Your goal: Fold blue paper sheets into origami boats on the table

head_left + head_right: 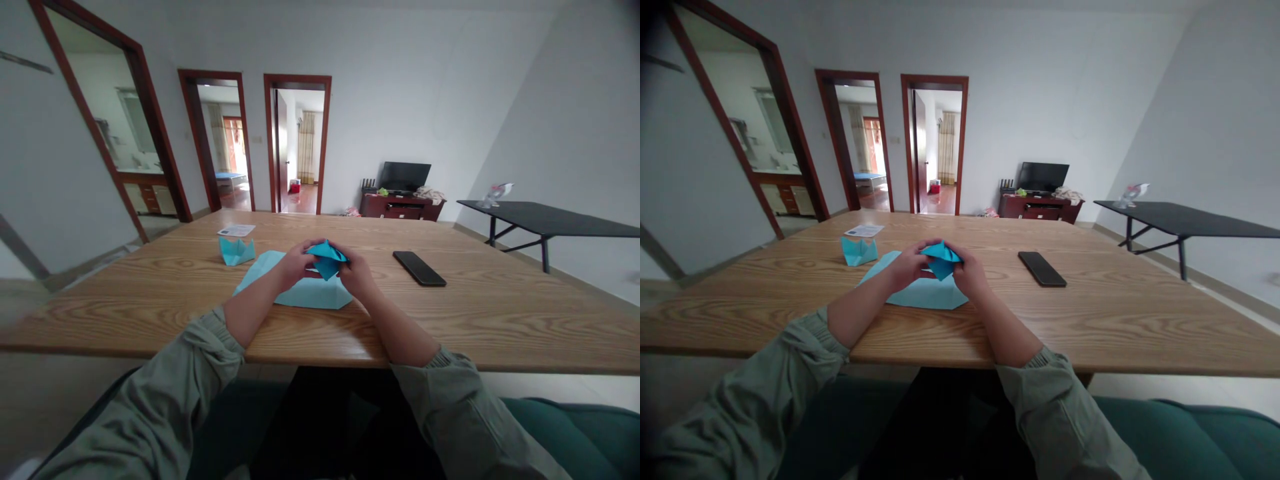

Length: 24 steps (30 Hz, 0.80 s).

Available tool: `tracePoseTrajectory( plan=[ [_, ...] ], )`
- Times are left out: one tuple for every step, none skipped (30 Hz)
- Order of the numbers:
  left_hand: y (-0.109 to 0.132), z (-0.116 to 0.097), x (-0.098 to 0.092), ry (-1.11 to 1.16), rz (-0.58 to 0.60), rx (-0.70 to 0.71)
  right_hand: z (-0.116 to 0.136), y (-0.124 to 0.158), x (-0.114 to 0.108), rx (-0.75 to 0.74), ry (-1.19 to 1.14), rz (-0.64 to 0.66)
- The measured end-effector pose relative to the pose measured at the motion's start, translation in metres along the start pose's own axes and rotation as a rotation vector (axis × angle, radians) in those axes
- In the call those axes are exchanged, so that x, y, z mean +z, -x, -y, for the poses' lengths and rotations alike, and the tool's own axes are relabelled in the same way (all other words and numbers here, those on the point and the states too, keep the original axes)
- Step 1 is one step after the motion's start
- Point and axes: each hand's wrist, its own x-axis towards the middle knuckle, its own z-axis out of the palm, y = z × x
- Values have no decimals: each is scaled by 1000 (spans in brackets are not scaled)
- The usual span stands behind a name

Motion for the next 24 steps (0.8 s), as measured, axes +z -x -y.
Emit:
tracePoseTrajectory(
  plan=[
    [3, -3, -1, 65, 55, -40, 0, 1, -1, -22, 22, -8],
    [5, -5, -1, 116, 96, -76, 1, 2, -2, -46, 50, -15],
    [7, -7, -1, 145, 113, -102, 2, 3, -2, -70, 79, -17],
    [8, -7, -1, 148, 109, -118, 3, 3, -3, -91, 105, -12],
    [8, -6, 0, 128, 83, -123, 5, 4, -4, -109, 126, 1],
    [7, -4, 1, 92, 47, -119, 7, 5, -4, -122, 142, 15],
    [7, -2, 2, 49, 13, -113, 10, 5, -4, -132, 154, 29],
    [6, 0, 2, 7, -8, -107, 12, 5, -4, -140, 161, 42],
    [5, 3, 2, -29, -14, -102, 13, 6, -4, -143, 165, 51],
    [3, 5, 2, -61, -9, -97, 15, 6, -4, -141, 163, 57],
    [2, 7, 1, -89, -5, -91, 15, 6, -4, -132, 152, 62],
    [1, 9, -1, -118, -9, -84, 15, 7, -4, -117, 127, 75],
    [-1, 10, -3, -150, -26, -76, 15, 7, -5, -98, 89, 99],
    [-3, 11, -6, -186, -52, -62, 14, 7, -6, -74, 40, 133],
    [-4, 11, -9, -230, -85, -38, 13, 7, -6, -46, -18, 169],
    [-6, 12, -11, -283, -118, -3, 11, 6, -7, -13, -84, 200],
    [-8, 12, -14, -342, -146, 43, 9, 5, -8, 23, -153, 219],
    [-9, 13, -15, -402, -164, 95, 8, 4, -8, 61, -220, 226],
    [-10, 13, -16, -461, -174, 149, 7, 3, -9, 98, -283, 222],
    [-10, 13, -15, -513, -175, 201, 6, 2, -9, 124, -332, 215],
    [-9, 13, -14, -555, -167, 247, 6, 1, -9, 133, -360, 209],
    [-8, 14, -13, -591, -156, 288, 6, 0, -8, 128, -366, 212],
    [-7, 14, -11, -625, -142, 323, 6, -1, -8, 115, -355, 216],
    [-5, 14, -9, -655, -126, 350, 7, -2, -8, 100, -339, 220]
  ],
)
